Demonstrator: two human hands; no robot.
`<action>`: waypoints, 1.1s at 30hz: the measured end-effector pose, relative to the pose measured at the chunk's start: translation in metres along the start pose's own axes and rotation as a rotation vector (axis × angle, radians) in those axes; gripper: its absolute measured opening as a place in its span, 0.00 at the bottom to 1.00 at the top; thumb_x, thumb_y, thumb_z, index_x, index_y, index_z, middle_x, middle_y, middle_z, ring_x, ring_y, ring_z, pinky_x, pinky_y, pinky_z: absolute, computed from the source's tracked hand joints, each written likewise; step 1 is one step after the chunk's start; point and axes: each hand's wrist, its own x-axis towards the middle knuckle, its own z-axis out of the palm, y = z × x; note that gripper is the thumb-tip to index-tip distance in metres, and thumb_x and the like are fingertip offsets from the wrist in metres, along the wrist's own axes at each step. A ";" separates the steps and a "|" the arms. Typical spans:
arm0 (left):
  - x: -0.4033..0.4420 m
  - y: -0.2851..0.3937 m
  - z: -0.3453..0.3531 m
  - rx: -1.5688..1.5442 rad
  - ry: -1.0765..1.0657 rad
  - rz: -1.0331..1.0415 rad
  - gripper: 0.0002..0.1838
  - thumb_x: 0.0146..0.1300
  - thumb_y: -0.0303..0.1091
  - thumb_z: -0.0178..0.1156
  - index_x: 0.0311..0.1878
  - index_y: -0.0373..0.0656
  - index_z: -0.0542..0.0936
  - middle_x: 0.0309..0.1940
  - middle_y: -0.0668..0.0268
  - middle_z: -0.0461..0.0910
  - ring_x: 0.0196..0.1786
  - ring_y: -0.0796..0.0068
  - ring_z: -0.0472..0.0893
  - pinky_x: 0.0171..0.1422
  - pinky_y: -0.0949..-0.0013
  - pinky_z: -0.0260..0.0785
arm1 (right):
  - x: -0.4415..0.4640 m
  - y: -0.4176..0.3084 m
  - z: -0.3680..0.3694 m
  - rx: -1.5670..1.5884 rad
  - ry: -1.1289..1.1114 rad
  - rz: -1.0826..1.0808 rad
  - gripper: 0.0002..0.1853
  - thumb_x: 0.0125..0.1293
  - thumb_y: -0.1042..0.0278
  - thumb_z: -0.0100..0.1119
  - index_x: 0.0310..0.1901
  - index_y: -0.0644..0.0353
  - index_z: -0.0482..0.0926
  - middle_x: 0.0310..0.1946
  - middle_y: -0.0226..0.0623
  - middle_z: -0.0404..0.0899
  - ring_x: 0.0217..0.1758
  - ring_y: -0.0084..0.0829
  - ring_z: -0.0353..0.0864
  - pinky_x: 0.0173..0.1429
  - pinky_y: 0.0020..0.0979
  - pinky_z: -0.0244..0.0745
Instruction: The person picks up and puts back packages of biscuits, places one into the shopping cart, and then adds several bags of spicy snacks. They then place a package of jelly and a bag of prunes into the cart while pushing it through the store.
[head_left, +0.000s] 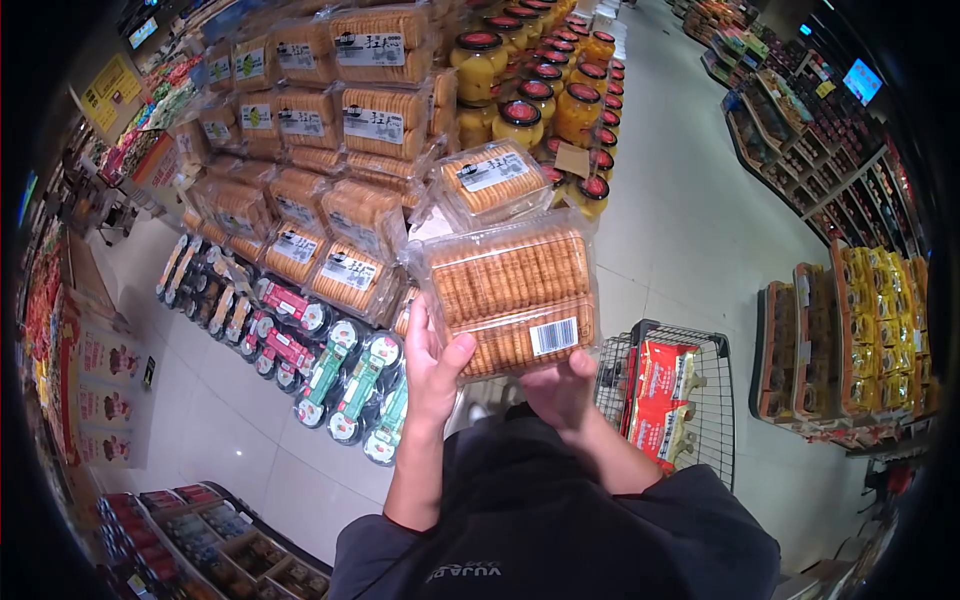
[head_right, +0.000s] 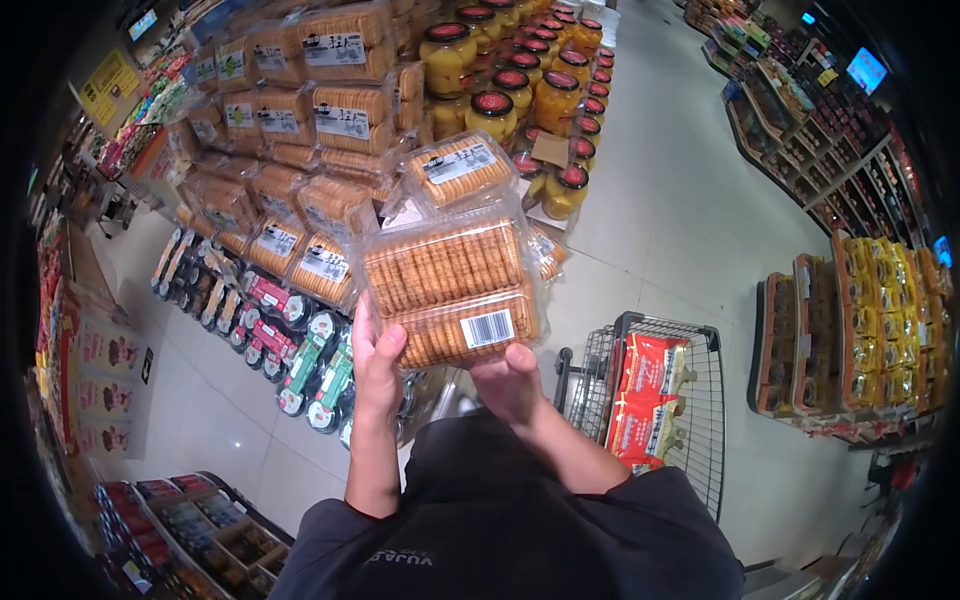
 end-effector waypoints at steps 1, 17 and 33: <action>0.000 0.000 0.000 -0.001 -0.005 -0.003 0.40 0.55 0.41 0.65 0.65 0.33 0.57 0.59 0.56 0.67 0.63 0.68 0.66 0.68 0.66 0.54 | -0.001 -0.001 0.001 0.000 0.004 -0.005 0.46 0.50 0.39 0.60 0.67 0.57 0.58 0.64 0.35 0.65 0.64 0.36 0.66 0.66 0.44 0.61; -0.016 -0.038 -0.031 -0.976 -0.169 -0.219 0.48 0.55 0.68 0.55 0.70 0.44 0.55 0.68 0.55 0.58 0.69 0.55 0.60 0.70 0.48 0.55 | -0.020 -0.030 0.027 -1.423 -0.227 -0.743 0.33 0.52 0.58 0.69 0.56 0.65 0.70 0.61 0.58 0.65 0.61 0.51 0.70 0.66 0.42 0.63; -0.034 -0.053 -0.042 -0.576 -0.032 -0.311 0.51 0.53 0.76 0.43 0.69 0.43 0.59 0.65 0.52 0.63 0.63 0.52 0.69 0.62 0.47 0.67 | -0.014 -0.005 -0.009 -0.323 0.204 -0.094 0.38 0.52 0.75 0.67 0.64 0.68 0.59 0.57 0.38 0.70 0.60 0.29 0.69 0.65 0.30 0.64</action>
